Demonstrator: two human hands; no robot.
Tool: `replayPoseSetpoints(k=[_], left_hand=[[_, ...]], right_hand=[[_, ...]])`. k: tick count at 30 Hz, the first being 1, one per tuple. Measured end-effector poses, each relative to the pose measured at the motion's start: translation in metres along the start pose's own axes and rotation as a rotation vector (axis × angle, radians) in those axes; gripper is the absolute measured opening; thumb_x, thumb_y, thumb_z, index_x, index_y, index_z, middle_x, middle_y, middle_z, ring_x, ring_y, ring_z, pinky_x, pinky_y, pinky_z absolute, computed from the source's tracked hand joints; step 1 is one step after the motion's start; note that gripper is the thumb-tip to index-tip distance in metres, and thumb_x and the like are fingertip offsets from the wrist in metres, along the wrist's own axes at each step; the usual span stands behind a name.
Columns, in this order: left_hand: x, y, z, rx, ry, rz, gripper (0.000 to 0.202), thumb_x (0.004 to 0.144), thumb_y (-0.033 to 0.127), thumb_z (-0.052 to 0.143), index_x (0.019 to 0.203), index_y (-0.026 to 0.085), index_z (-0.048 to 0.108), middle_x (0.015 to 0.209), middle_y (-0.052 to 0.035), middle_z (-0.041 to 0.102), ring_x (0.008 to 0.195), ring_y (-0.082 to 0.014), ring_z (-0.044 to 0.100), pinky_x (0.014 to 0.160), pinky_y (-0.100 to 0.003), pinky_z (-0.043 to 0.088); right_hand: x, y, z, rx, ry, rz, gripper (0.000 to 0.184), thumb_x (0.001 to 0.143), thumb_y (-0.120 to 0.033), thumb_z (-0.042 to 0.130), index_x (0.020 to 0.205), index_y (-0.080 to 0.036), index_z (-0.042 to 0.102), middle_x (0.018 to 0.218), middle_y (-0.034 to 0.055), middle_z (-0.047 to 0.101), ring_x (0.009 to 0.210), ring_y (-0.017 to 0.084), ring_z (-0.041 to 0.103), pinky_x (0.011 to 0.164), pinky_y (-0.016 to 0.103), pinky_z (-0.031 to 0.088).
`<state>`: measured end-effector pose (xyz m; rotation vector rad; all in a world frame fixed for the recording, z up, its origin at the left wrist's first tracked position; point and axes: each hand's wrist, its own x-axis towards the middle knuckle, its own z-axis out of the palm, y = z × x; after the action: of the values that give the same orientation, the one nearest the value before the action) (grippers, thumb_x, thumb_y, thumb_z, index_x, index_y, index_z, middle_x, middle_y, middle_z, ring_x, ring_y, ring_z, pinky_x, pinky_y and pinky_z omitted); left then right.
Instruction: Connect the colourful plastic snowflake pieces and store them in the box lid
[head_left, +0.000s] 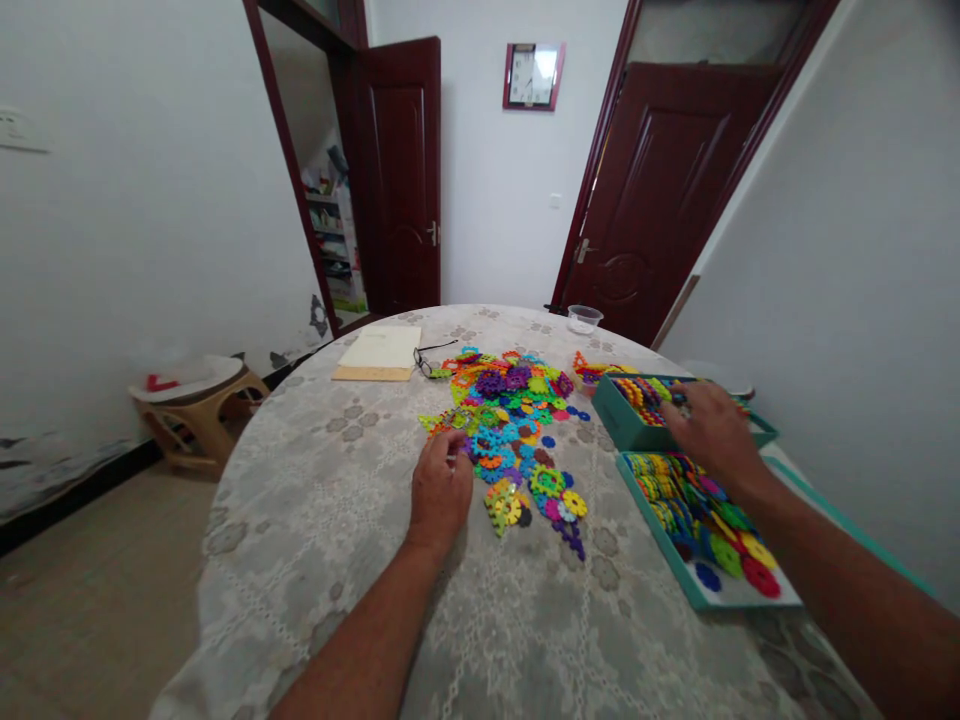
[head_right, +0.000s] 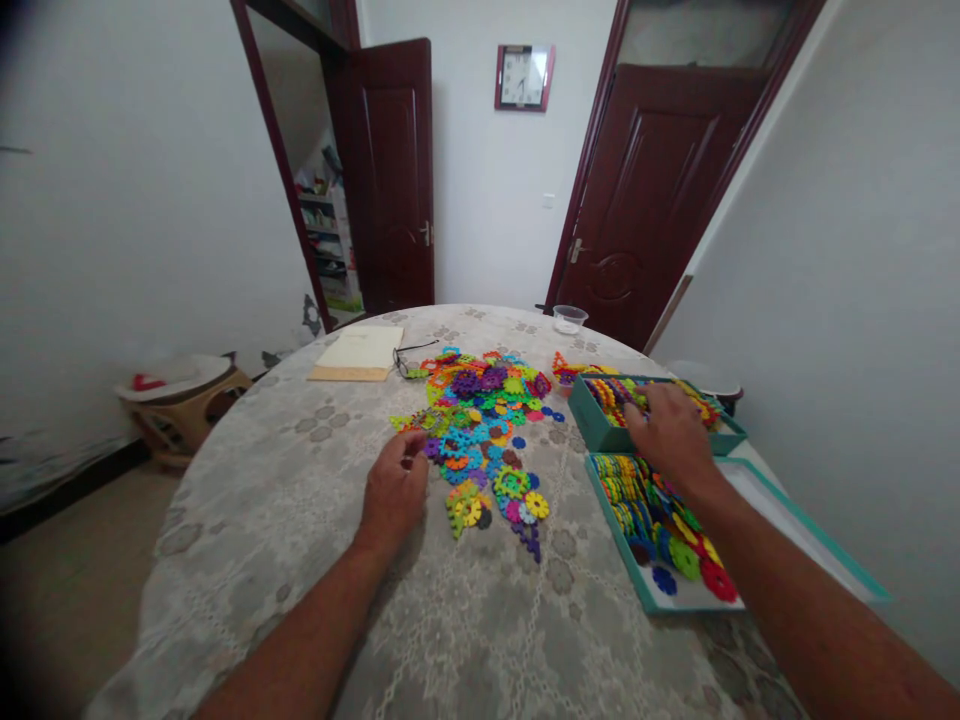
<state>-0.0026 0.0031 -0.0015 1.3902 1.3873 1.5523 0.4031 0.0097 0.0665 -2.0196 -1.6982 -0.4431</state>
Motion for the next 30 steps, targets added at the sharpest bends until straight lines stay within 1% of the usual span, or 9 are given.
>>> replayPoseSetpoints(k=[4, 7, 10, 15, 17, 19, 22, 25, 30], left_hand=[[0.005, 0.000, -0.005, 0.066, 0.066, 0.068, 0.036, 0.084, 0.014, 0.067, 0.118, 0.026, 0.070, 0.127, -0.0090, 0.066, 0.127, -0.0287, 0.059, 0.121, -0.044, 0.040], [0.009, 0.003, -0.010, 0.108, 0.114, 0.057, 0.042, 0.085, 0.017, 0.067, 0.126, 0.026, 0.064, 0.138, -0.0106, 0.059, 0.140, -0.0289, 0.050, 0.128, -0.044, 0.030], [0.016, 0.001, -0.015, 0.125, 0.159, 0.004, 0.042, 0.084, 0.019, 0.069, 0.125, 0.024, 0.062, 0.141, -0.0124, 0.057, 0.146, -0.0299, 0.046, 0.129, -0.045, 0.027], [0.046, -0.025, -0.019, 0.217, 0.131, -0.037, 0.043, 0.082, 0.029, 0.075, 0.122, 0.018, 0.063, 0.134, -0.0180, 0.062, 0.146, -0.0337, 0.047, 0.123, -0.048, 0.034], [0.062, -0.039, -0.019, 0.452, 0.060, 0.005, 0.044, 0.090, 0.034, 0.068, 0.129, 0.016, 0.061, 0.138, -0.0203, 0.062, 0.146, -0.0338, 0.048, 0.123, -0.049, 0.034], [0.078, -0.051, -0.019, 0.762, -0.116, 0.118, 0.046, 0.098, 0.036, 0.056, 0.137, 0.012, 0.058, 0.142, -0.0237, 0.061, 0.144, -0.0343, 0.050, 0.122, -0.049, 0.036], [0.098, -0.061, -0.014, 0.831, -0.224, 0.189, 0.049, 0.101, 0.040, 0.053, 0.138, 0.009, 0.061, 0.139, -0.0247, 0.065, 0.137, -0.0354, 0.057, 0.119, -0.048, 0.038], [0.112, -0.063, -0.001, 0.814, -0.340, 0.259, 0.045, 0.103, 0.042, 0.048, 0.133, 0.014, 0.067, 0.136, -0.0188, 0.070, 0.132, -0.0305, 0.061, 0.117, -0.042, 0.042], [0.109, -0.059, 0.026, 0.747, -0.470, 0.360, 0.044, 0.106, 0.045, 0.042, 0.124, 0.019, 0.073, 0.131, -0.0141, 0.074, 0.127, -0.0275, 0.065, 0.115, -0.040, 0.044]], right_hand=[[-0.087, -0.084, 0.006, 0.319, -0.128, -0.331, 0.045, 0.100, -0.043, 0.054, 0.139, -0.023, 0.061, 0.145, 0.0157, 0.061, 0.140, 0.031, 0.053, 0.121, 0.050, 0.041], [-0.143, -0.125, 0.033, 0.414, -0.198, -0.350, 0.069, 0.096, -0.049, 0.062, 0.159, -0.029, 0.042, 0.160, 0.0159, 0.048, 0.149, 0.037, 0.045, 0.118, 0.060, 0.043], [-0.170, -0.142, 0.060, 0.405, -0.156, -0.284, 0.082, 0.090, -0.051, 0.069, 0.162, -0.028, 0.037, 0.163, 0.0196, 0.043, 0.150, 0.043, 0.042, 0.117, 0.066, 0.041], [-0.176, -0.146, 0.070, 0.338, -0.155, -0.285, 0.082, 0.088, -0.051, 0.072, 0.159, -0.025, 0.042, 0.165, 0.0209, 0.041, 0.150, 0.043, 0.040, 0.120, 0.066, 0.035], [-0.176, -0.147, 0.067, 0.305, -0.184, -0.278, 0.079, 0.089, -0.051, 0.069, 0.158, -0.022, 0.043, 0.166, 0.0214, 0.039, 0.152, 0.043, 0.038, 0.122, 0.065, 0.032], [-0.176, -0.149, 0.063, 0.275, -0.212, -0.254, 0.078, 0.091, -0.051, 0.067, 0.158, -0.019, 0.044, 0.168, 0.0220, 0.035, 0.154, 0.042, 0.034, 0.124, 0.062, 0.030], [-0.173, -0.153, 0.061, 0.248, -0.250, -0.215, 0.081, 0.090, -0.052, 0.067, 0.159, -0.016, 0.044, 0.170, 0.0225, 0.032, 0.156, 0.042, 0.030, 0.125, 0.061, 0.027], [-0.167, -0.155, 0.063, 0.248, -0.278, -0.197, 0.083, 0.090, -0.056, 0.067, 0.160, -0.017, 0.044, 0.170, 0.0220, 0.032, 0.157, 0.043, 0.029, 0.126, 0.062, 0.024], [-0.160, -0.155, 0.068, 0.248, -0.312, -0.200, 0.086, 0.090, -0.058, 0.067, 0.162, -0.016, 0.043, 0.171, 0.0231, 0.030, 0.158, 0.042, 0.027, 0.127, 0.063, 0.022]])
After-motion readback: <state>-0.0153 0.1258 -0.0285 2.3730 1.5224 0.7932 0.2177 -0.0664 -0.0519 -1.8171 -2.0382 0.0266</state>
